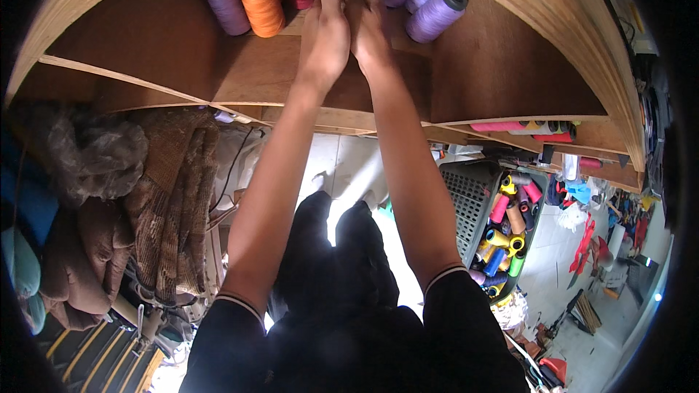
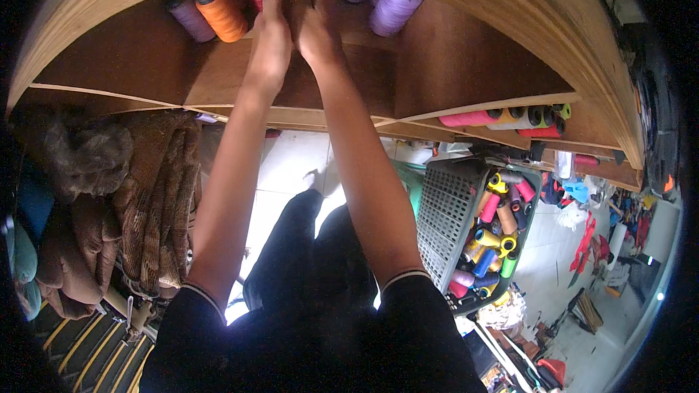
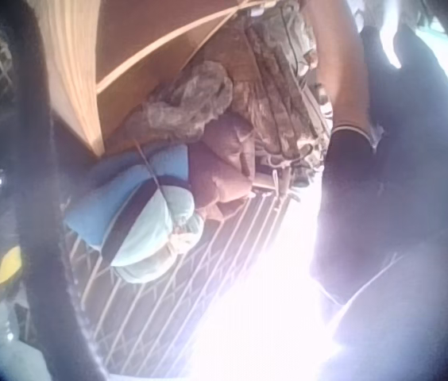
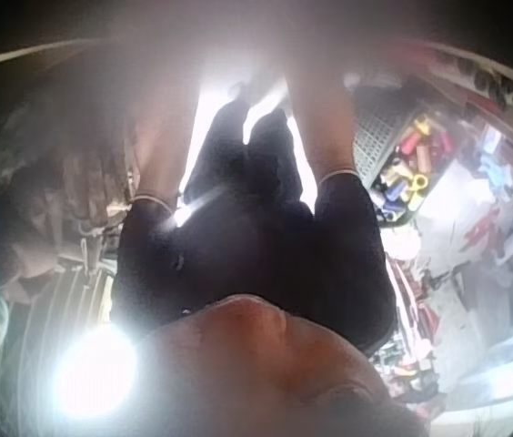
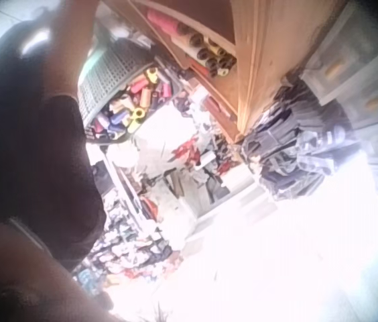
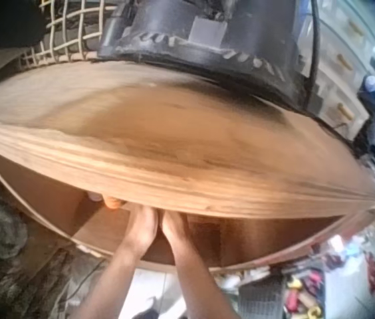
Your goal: The person picks up thread spools from a basket, unwinds a small amount of thread from each, and places them on a wooden shelf. The person handles spools of various colors including yellow, red, green, white, pink, purple, and blue.
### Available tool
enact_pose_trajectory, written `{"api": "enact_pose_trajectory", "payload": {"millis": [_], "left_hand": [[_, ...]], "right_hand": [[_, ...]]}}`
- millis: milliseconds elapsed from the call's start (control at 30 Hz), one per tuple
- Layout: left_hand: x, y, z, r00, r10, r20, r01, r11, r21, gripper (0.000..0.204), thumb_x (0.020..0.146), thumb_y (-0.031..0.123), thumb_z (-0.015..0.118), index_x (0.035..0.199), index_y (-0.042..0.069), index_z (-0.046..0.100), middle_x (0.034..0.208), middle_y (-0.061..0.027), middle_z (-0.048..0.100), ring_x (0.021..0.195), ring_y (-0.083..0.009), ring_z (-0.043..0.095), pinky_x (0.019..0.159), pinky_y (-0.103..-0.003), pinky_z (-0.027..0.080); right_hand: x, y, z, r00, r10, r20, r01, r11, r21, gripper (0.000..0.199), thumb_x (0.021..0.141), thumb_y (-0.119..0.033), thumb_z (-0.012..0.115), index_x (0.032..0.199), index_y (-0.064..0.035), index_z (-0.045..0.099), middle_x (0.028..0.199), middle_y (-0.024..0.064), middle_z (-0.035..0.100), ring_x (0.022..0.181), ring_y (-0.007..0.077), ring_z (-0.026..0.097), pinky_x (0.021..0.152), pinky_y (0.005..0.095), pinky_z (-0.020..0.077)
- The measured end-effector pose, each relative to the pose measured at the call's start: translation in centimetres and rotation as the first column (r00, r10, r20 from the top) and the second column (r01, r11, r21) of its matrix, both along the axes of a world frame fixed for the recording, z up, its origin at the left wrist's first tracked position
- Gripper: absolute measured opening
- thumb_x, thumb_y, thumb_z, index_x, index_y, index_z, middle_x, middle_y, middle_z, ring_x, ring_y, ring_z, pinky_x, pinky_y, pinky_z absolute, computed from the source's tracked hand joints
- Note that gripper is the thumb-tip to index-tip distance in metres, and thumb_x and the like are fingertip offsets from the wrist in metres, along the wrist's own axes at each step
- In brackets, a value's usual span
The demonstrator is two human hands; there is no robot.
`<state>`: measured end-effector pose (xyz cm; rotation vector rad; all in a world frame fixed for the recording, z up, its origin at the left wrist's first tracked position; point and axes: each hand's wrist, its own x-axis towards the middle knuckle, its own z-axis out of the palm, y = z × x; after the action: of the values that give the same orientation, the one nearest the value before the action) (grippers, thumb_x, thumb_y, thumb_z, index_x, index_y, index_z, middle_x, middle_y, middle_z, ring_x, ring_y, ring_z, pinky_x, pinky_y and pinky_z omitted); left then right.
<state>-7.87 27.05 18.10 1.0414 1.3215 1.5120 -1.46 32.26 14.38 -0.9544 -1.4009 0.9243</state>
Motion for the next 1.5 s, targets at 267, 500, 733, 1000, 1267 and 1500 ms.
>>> {"api": "enact_pose_trajectory", "payload": {"millis": [267, 500, 733, 1000, 1267, 1500], "left_hand": [[-2.4, -7.1, 0.0, 0.919, 0.359, 0.162, -0.376, 0.922, 0.090, 0.036, 0.094, 0.015, 0.045, 0.117, -0.012, 0.054, 0.107, -0.0162, 0.062, 0.099, -0.0195, 0.058, 0.089, -0.031, 0.047], [-5.5, -6.2, -0.1, 0.894, 0.394, 0.212, -0.409, 0.912, 0.032, 0.038, 0.095, 0.015, 0.038, 0.117, -0.013, 0.053, 0.112, -0.0186, 0.060, 0.106, -0.0232, 0.058, 0.096, -0.034, 0.045], [-6.5, -6.5, -0.9, 0.933, 0.304, 0.193, -0.321, 0.945, 0.063, 0.039, 0.097, 0.018, 0.040, 0.116, -0.012, 0.054, 0.111, -0.0188, 0.062, 0.105, -0.0221, 0.058, 0.094, -0.032, 0.044], [-3.6, -14.3, 1.7, 0.917, 0.382, -0.112, -0.359, 0.916, 0.179, 0.034, 0.099, 0.027, 0.041, 0.106, -0.003, 0.057, 0.107, -0.0156, 0.061, 0.101, -0.0216, 0.058, 0.091, -0.035, 0.046], [7.4, -23.0, -3.2, 0.563, -0.440, -0.700, 0.707, 0.695, 0.131, 0.064, 0.097, 0.047, 0.033, 0.137, -0.002, 0.039, 0.144, -0.0305, 0.031, 0.135, -0.0431, 0.029, 0.110, -0.054, 0.019], [12.9, -25.4, -10.5, 0.306, -0.783, -0.541, 0.849, 0.482, -0.216, 0.063, 0.098, 0.044, 0.038, 0.145, 0.004, 0.028, 0.152, -0.0263, 0.018, 0.141, -0.0422, 0.018, 0.114, -0.049, 0.014]], "right_hand": [[-0.9, -7.4, 4.8, 0.963, 0.081, 0.259, 0.010, 0.943, -0.333, 0.058, 0.081, -0.002, 0.048, 0.139, 0.0020, 0.039, 0.129, 0.0290, 0.051, 0.123, 0.0404, 0.048, 0.108, 0.0398, 0.0332], [-4.8, -8.0, 2.3, 0.952, -0.029, 0.305, 0.034, 0.999, -0.012, 0.045, 0.085, -0.004, 0.058, 0.130, -0.0017, 0.051, 0.102, 0.0219, 0.066, 0.094, 0.0305, 0.065, 0.085, 0.0345, 0.0488], [-6.9, -6.4, 0.7, 0.941, -0.158, 0.299, 0.145, 0.987, 0.063, 0.039, 0.078, -0.001, 0.068, 0.115, 0.0036, 0.058, 0.095, 0.0208, 0.068, 0.090, 0.0277, 0.068, 0.078, 0.0367, 0.0530], [-1.4, -13.7, 3.5, 0.999, -0.047, -0.006, 0.048, 0.997, 0.059, 0.029, 0.083, -0.004, 0.066, 0.110, 0.0014, 0.056, 0.097, 0.0144, 0.064, 0.090, 0.0241, 0.064, 0.080, 0.0329, 0.0501], [11.0, -30.3, -1.7, 0.397, -0.151, -0.905, -0.675, 0.621, -0.399, 0.081, 0.092, -0.067, 0.028, 0.138, -0.0010, 0.039, 0.134, 0.0203, 0.049, 0.120, 0.0300, 0.050, 0.103, 0.0419, 0.0379], [18.7, -34.0, -1.0, 0.555, -0.513, -0.655, 0.027, 0.798, -0.602, 0.075, 0.095, -0.063, 0.029, 0.143, -0.0057, 0.035, 0.144, 0.0121, 0.038, 0.133, 0.0262, 0.036, 0.112, 0.0414, 0.0254]]}}
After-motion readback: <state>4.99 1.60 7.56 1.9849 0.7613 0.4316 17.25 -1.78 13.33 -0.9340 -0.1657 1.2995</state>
